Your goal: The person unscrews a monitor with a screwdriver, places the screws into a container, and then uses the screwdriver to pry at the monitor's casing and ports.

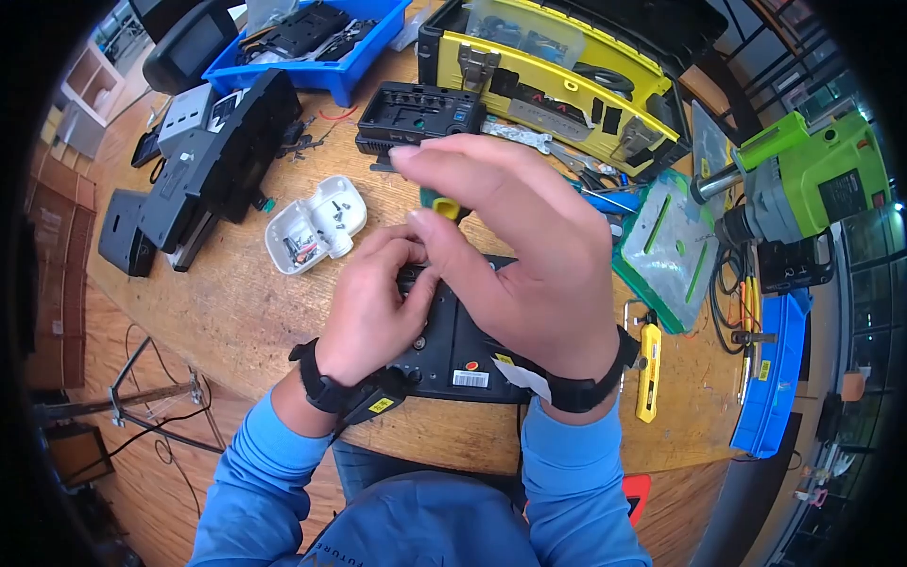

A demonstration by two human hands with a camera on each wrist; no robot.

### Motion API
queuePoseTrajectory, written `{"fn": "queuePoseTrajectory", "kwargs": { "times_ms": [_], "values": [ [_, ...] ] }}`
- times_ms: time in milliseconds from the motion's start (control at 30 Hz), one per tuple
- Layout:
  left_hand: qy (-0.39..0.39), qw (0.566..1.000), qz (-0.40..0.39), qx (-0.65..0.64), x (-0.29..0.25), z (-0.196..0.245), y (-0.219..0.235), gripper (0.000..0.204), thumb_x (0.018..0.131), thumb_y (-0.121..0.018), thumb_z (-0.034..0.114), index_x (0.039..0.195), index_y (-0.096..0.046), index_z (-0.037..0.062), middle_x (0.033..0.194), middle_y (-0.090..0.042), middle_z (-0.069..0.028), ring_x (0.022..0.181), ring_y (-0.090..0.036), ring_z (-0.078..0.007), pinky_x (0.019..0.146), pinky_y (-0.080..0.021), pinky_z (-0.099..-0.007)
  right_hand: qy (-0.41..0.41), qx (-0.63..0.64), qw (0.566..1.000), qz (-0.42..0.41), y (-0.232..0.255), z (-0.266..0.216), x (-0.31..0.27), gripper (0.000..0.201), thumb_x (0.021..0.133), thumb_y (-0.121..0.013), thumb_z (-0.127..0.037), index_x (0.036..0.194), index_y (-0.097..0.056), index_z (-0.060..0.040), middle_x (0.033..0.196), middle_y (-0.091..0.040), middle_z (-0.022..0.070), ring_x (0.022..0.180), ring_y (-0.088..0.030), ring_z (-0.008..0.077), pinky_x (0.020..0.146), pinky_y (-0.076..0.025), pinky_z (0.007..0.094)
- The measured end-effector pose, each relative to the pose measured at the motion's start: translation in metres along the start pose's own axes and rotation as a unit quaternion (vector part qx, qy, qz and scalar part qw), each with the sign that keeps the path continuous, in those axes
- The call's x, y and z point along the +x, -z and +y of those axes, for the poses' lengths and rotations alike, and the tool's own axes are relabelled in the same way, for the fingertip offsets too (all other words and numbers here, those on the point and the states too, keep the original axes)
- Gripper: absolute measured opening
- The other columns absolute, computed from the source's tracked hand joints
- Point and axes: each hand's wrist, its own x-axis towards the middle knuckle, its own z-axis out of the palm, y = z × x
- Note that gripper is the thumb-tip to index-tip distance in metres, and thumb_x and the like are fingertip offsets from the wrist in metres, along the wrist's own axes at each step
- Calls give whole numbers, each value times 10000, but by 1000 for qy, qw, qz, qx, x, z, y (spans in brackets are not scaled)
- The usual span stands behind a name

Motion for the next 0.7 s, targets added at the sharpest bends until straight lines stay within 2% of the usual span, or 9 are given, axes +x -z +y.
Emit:
{"fn": "queuePoseTrajectory", "kwargs": {
  "times_ms": [33,100,167,267,367,600,667,700],
  "values": [
    [-2,1000,4,9,0,0,1,162,891,-773,31,1015,-708,-50,1233,-701,-237,1095,-706,-408,929,-572,-437,-1,-1,1000,1,0,1,-2,411,861,-796,48,1265,-720,38,1284,-732,203,1166,-724,289,1030,-557,366],
    [-17,999,17,29,-1,2,5,170,886,-784,41,1014,-713,-44,1215,-709,-232,1079,-713,-401,914,-576,-433,-42,39,997,49,-1,2,-6,396,901,-770,65,1291,-707,33,1295,-726,185,1149,-725,247,1024,-558,349],
    [-33,998,29,49,1,6,9,177,882,-796,50,1013,-717,-38,1198,-716,-227,1062,-721,-395,900,-580,-429,-47,30,996,71,3,3,-8,398,912,-761,69,1304,-697,35,1294,-723,176,1144,-721,231,1025,-557,344],
    [-7,999,33,38,6,8,15,131,900,-769,16,1016,-727,-28,1122,-731,-203,1022,-731,-372,886,-585,-410,-55,31,993,103,8,4,-8,406,921,-744,86,1319,-678,46,1272,-724,163,1134,-715,212,1029,-553,343],
    [-125,991,-3,45,14,-4,20,148,903,-711,-74,1031,-737,-5,1015,-722,-154,963,-723,-346,849,-584,-397,-53,31,992,109,12,5,-9,408,912,-742,98,1313,-680,51,1266,-726,161,1138,-710,209,1033,-550,339],
    [-174,975,-66,119,26,5,31,142,884,-725,-34,1016,-739,17,998,-709,-127,953,-703,-346,821,-581,-411,-35,52,991,119,15,-1,-7,396,910,-743,100,1299,-692,49,1277,-730,160,1151,-705,197,1030,-547,321],
    [-219,947,-89,218,31,13,34,102,834,-686,49,924,-732,53,921,-654,-90,912,-675,-303,809,-577,-442,-35,54,990,123,17,-2,-7,393,911,-746,96,1297,-693,48,1276,-731,159,1151,-706,194,1028,-548,317],
    [-220,946,-89,222,34,16,35,102,834,-686,49,924,-732,53,921,-654,-90,912,-675,-303,809,-577,-442,-26,56,990,126,18,-1,-6,390,915,-748,90,1298,-694,48,1278,-731,159,1150,-706,193,1022,-550,314]
  ]
}}
